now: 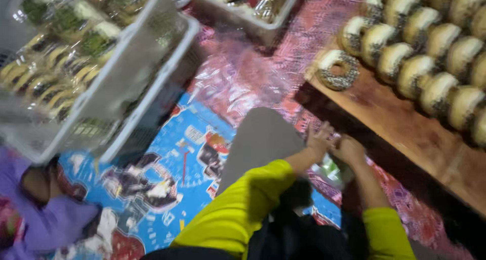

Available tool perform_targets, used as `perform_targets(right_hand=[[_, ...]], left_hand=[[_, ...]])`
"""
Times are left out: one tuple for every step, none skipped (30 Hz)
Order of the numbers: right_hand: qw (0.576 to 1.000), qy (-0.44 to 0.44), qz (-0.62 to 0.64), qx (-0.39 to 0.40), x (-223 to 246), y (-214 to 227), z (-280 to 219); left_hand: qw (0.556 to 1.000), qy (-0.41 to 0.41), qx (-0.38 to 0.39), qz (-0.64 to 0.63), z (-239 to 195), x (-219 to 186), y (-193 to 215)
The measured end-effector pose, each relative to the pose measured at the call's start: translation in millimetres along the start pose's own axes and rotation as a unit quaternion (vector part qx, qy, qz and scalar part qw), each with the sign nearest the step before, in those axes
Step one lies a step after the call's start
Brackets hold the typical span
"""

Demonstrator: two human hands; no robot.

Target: The person sits on the floor and repeatedly picks up ring-shaped pastries from a wooden board, places them into small plastic bags, and arranges the packaged items into a white plastic crate.

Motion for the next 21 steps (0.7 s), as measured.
perform_targets(right_hand=[[0.998, -0.033, 0.053, 0.032, -12, -3, 3], [0.99, -0.067, 0.104, 0.066, -22, -4, 7], [0.976, -0.107, 0.142, 0.129, -32, -12, 4], [0.954, -0.147, 0.176, 0.193, -40, -20, 1], [0.941, -0.137, 0.225, 0.211, -38, -20, -1], [0.925, -0.128, 0.272, 0.23, -34, -19, -3], [0.907, -0.121, 0.321, 0.244, -24, -16, -6], [0.921, -0.09, 0.351, 0.143, -13, 2, -8], [0.951, -0.073, 0.294, 0.056, -7, 28, -18], [0.976, -0.035, 0.212, -0.045, 11, 58, -31], [0.979, 0.008, 0.141, -0.146, 40, 88, -54], [0.966, 0.072, 0.087, -0.231, 81, 114, -77], [0.945, 0.156, 0.045, -0.285, 129, 134, -95], [0.922, 0.247, 0.037, -0.295, 180, 144, -100], [0.904, 0.317, 0.048, -0.283, 222, 148, -104], [0.881, 0.385, 0.059, -0.27, 251, 157, -104], [0.894, 0.261, 0.202, -0.303, 225, 178, -78], [0.872, 0.129, 0.339, -0.328, 197, 188, -56], [0.818, -0.004, 0.464, -0.34, 168, 189, -41], [0.829, -0.005, 0.333, -0.449, 159, 220, -30], [0.865, -0.038, 0.152, -0.477, 158, 245, 3]], left_hand=[[1.0, -0.008, 0.019, 0.021, -3, -2, 1], [1.0, -0.005, 0.009, 0.005, -5, 3, 4], [1.0, -0.009, 0.0, -0.008, -7, 1, 2], [1.0, -0.006, -0.011, -0.005, -5, 1, 2], [1.0, -0.009, -0.023, 0.002, -5, 0, 1], [0.999, -0.012, -0.034, 0.01, -6, -1, -1], [0.987, 0.049, -0.146, -0.035, -10, 5, 12], [0.957, 0.109, -0.256, -0.079, -21, 11, 19], [0.91, 0.163, -0.362, -0.122, -37, 19, 33], [0.848, 0.131, -0.382, -0.343, -46, 33, 41], [0.743, 0.083, -0.38, -0.544, -58, 48, 41], [0.6, 0.031, -0.354, -0.717, -64, 68, 36], [0.496, 0.004, -0.098, -0.863, -45, 62, 14], [0.348, -0.018, 0.172, -0.921, -40, 43, -4], [0.294, -0.056, 0.174, -0.938, -45, 67, -8], [0.236, -0.09, 0.176, -0.951, -48, 93, -13], [0.172, -0.114, 0.147, -0.967, -47, 126, -12], [0.168, -0.065, 0.128, -0.975, -43, 162, -21], [0.049, -0.301, 0.2, -0.931, -59, 183, 10], [-0.079, -0.513, 0.244, -0.82, -88, 206, 35], [-0.018, -0.363, 0.178, -0.915, -67, 210, 23]])
Point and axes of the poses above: each hand's wrist, its own z-axis towards the middle knuckle, its own y-axis out of the back of the hand, x = y × z, the point moved 8 cm from there along z, towards the middle knuckle, and after that the axes turned 14 degrees about y, right-handed, at the moved point
